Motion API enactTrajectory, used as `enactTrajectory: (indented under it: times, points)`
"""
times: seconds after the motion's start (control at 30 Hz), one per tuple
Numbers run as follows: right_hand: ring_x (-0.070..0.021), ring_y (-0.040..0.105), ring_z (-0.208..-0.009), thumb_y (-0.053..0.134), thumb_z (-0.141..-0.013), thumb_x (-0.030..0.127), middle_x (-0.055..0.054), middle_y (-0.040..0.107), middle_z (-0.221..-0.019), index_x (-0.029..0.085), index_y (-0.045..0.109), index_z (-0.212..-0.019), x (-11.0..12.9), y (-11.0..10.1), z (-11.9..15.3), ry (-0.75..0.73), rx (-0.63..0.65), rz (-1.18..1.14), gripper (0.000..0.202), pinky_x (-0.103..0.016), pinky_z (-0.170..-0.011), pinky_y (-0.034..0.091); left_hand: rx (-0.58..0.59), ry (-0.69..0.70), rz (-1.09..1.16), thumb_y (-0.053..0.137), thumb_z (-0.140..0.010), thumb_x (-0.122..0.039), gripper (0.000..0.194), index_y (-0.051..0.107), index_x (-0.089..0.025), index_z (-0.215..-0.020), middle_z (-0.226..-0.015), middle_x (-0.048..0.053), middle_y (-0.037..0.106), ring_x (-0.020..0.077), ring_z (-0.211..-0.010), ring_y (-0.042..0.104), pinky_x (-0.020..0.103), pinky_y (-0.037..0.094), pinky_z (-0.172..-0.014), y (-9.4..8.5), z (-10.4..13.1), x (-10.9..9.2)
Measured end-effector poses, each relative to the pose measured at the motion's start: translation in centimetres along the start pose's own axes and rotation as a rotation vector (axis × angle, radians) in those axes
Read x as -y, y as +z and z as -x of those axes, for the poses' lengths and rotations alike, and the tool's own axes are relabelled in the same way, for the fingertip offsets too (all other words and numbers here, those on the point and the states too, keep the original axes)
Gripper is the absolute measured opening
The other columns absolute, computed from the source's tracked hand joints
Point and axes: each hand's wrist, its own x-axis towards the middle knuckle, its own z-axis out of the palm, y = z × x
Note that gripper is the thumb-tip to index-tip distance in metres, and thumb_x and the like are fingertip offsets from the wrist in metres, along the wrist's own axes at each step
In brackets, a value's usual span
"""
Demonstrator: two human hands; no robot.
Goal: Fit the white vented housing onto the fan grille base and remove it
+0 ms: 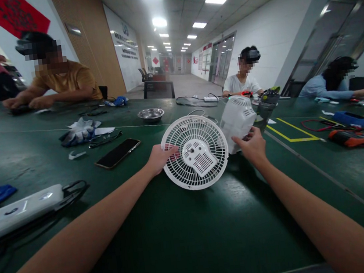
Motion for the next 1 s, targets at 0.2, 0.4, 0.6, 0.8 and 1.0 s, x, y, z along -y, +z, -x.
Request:
enactTrajectory:
  times: [0.2, 0.4, 0.6, 0.8, 1.0]
  points:
    - [-0.0295, 0.068, -0.088, 0.084, -0.058, 0.051, -0.015, 0.071, -0.105, 0.015, 0.054, -0.13, -4.0, -2.7, -3.4, 0.082, -0.138, 0.041, 0.086, -0.047, -0.086, 0.053, 0.011, -0.003, -0.012, 0.079, -0.081, -0.021, 0.015, 0.075, -0.013, -0.093, -0.083, 0.007, 0.077, 0.0203, -0.074, 0.073, 0.038, 0.06, -0.076, -0.1, 0.1, -0.1]
    - [-0.0332, 0.066, -0.099, 0.079, -0.062, 0.045, -0.016, 0.069, -0.113, 0.015, 0.047, -0.136, -5.7, -3.3, -4.3, 0.155, -0.083, 0.042, 0.086, -0.05, -0.094, 0.049, -0.013, 0.0, 0.002, 0.078, -0.08, -0.019, 0.013, 0.074, -0.012, -0.09, -0.08, 0.007, 0.076, 0.0198, -0.072, 0.072, 0.038, 0.06, -0.075, 0.3, 0.5, -0.5]
    - [-0.0322, 0.065, -0.112, 0.078, -0.07, 0.051, -0.018, 0.064, -0.127, 0.015, 0.044, -0.143, -5.3, -3.3, -4.7, -0.012, -0.248, -0.035, 0.088, -0.049, -0.1, 0.048, 0.005, 0.015, 0.009, 0.079, -0.08, -0.019, 0.013, 0.075, -0.012, -0.089, -0.08, 0.007, 0.077, 0.0191, -0.071, 0.072, 0.035, 0.06, -0.072, 0.0, 0.0, 0.0]
    - [-0.0297, 0.066, -0.104, 0.082, -0.065, 0.046, -0.015, 0.065, -0.125, 0.018, 0.053, -0.128, -5.4, -3.6, -5.3, -0.023, -0.303, -0.133, 0.075, -0.047, -0.09, 0.053, -0.009, 0.016, 0.033, 0.08, -0.078, -0.02, 0.012, 0.074, -0.012, -0.085, -0.075, 0.006, 0.075, 0.0181, -0.067, 0.071, 0.035, 0.06, -0.07, 0.1, -0.2, 0.3]
    - [-0.0286, 0.065, -0.102, 0.082, -0.064, 0.041, -0.015, 0.059, -0.132, 0.02, 0.05, -0.13, -5.4, -4.0, -5.5, -0.088, -0.261, -0.18, 0.076, -0.047, -0.089, 0.053, 0.004, -0.006, 0.01, 0.081, -0.078, -0.023, 0.017, 0.075, -0.014, -0.091, -0.083, 0.007, 0.077, 0.0204, -0.073, 0.073, 0.037, 0.061, -0.074, -0.3, -0.5, 0.6]
